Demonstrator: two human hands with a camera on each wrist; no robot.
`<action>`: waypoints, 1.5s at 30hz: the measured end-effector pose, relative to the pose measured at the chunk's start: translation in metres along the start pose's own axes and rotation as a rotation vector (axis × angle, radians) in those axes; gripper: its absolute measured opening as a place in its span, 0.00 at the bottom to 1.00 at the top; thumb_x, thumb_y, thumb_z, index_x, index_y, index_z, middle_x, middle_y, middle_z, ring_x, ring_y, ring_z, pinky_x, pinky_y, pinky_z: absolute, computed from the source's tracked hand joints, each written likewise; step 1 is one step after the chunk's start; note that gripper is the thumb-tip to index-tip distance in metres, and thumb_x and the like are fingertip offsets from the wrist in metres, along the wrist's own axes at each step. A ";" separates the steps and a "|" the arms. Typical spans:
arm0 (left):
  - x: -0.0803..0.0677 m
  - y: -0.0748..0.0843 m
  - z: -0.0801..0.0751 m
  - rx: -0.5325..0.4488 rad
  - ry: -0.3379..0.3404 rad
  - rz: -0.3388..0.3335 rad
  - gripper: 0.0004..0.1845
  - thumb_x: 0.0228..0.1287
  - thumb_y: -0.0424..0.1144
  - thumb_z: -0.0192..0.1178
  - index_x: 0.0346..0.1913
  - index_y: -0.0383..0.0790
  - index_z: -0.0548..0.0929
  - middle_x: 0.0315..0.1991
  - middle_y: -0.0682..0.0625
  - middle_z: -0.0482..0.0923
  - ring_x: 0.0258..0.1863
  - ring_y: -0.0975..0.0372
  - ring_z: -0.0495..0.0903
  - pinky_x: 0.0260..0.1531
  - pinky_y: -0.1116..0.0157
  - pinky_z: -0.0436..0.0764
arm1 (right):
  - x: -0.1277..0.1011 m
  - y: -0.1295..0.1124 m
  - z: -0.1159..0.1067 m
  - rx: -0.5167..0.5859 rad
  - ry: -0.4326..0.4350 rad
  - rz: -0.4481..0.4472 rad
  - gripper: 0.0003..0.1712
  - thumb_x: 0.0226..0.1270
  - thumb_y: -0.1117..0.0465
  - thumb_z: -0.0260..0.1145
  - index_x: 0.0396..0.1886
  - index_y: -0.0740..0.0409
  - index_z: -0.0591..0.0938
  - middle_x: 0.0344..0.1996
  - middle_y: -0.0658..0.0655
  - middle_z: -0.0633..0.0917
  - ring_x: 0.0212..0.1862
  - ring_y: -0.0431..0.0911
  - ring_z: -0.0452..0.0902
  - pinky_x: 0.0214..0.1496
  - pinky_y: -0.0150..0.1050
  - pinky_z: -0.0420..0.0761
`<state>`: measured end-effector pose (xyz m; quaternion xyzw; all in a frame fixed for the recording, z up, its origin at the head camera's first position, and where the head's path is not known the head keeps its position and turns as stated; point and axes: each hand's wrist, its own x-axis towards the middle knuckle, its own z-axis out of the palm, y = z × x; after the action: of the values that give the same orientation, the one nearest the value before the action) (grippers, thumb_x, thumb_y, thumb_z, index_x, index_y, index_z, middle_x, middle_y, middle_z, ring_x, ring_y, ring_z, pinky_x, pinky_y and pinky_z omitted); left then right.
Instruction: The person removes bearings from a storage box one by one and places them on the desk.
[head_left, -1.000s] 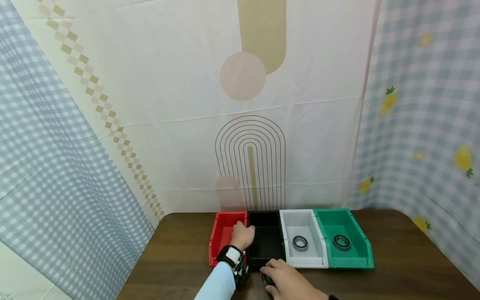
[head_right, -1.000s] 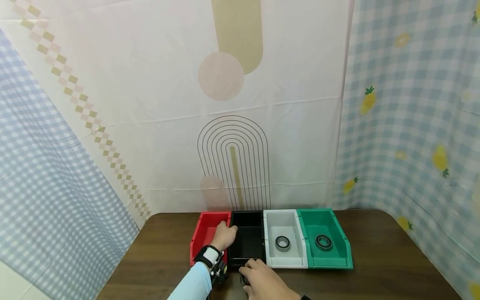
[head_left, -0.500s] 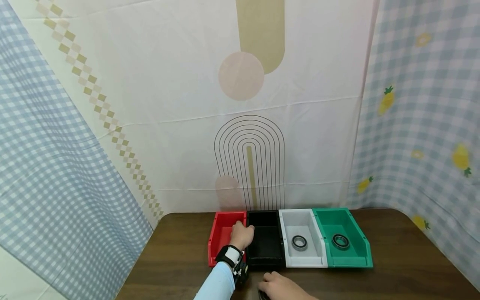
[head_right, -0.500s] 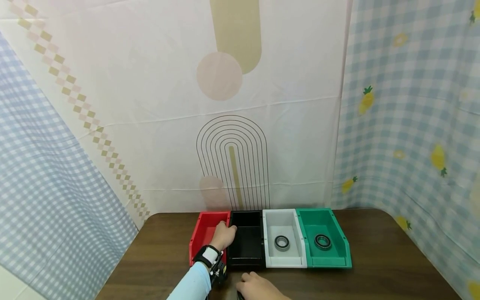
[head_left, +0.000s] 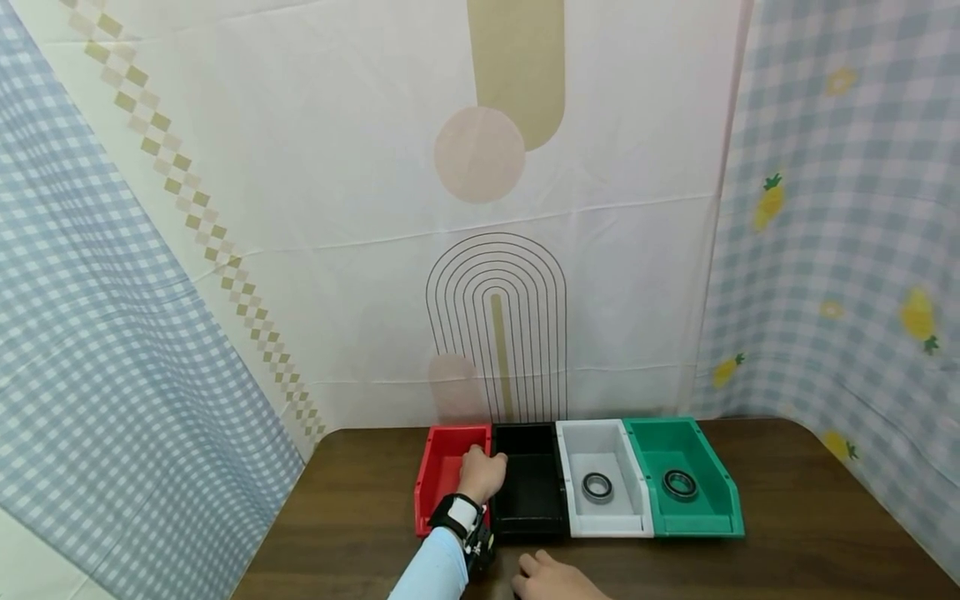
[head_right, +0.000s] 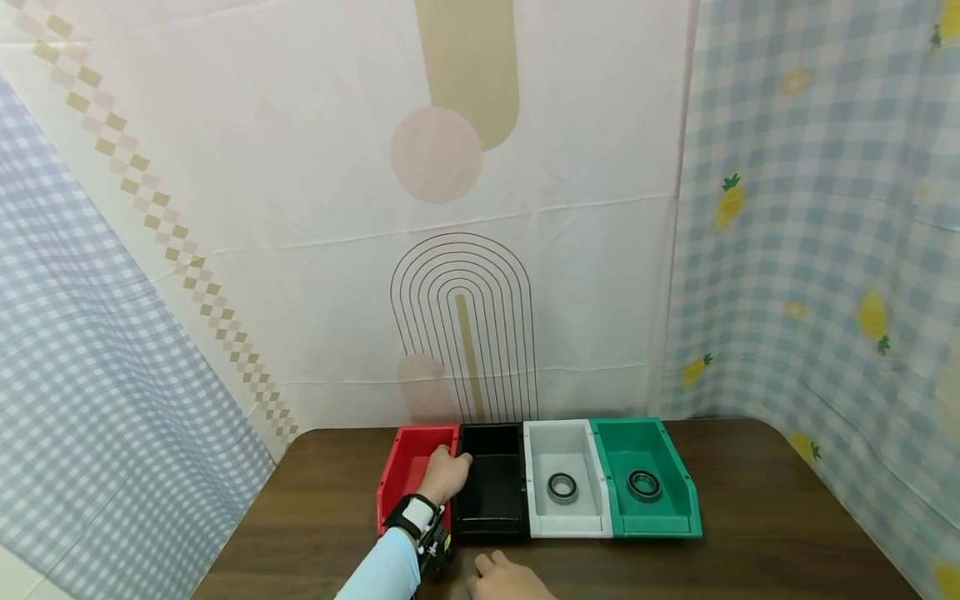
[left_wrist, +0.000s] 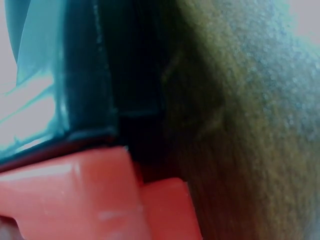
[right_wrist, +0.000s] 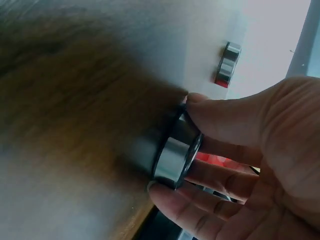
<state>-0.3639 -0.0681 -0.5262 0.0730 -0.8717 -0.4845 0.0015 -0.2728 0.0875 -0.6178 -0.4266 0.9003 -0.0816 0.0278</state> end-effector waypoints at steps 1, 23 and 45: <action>0.000 0.000 0.000 0.002 0.001 0.000 0.36 0.77 0.43 0.59 0.77 0.21 0.64 0.76 0.26 0.66 0.71 0.31 0.70 0.68 0.35 0.74 | 0.000 0.000 0.001 -0.010 0.008 -0.003 0.14 0.70 0.38 0.68 0.43 0.38 0.90 0.34 0.39 0.78 0.33 0.32 0.68 0.33 0.29 0.74; -0.004 -0.001 -0.002 -0.003 0.011 0.027 0.35 0.77 0.42 0.59 0.75 0.19 0.66 0.73 0.25 0.70 0.68 0.31 0.74 0.65 0.37 0.78 | -0.005 -0.010 -0.003 -0.101 0.098 -0.080 0.12 0.76 0.43 0.65 0.40 0.41 0.89 0.33 0.42 0.79 0.31 0.34 0.66 0.35 0.29 0.72; -0.001 0.003 -0.005 0.168 0.027 0.004 0.32 0.75 0.49 0.61 0.68 0.25 0.76 0.54 0.37 0.85 0.47 0.47 0.84 0.44 0.51 0.83 | 0.000 -0.008 -0.013 0.013 -0.047 0.063 0.16 0.72 0.37 0.69 0.48 0.37 0.90 0.36 0.41 0.81 0.34 0.34 0.71 0.35 0.31 0.78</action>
<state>-0.3627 -0.0705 -0.5210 0.0777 -0.9094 -0.4085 0.0081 -0.2680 0.0838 -0.6033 -0.3998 0.9118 -0.0764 0.0543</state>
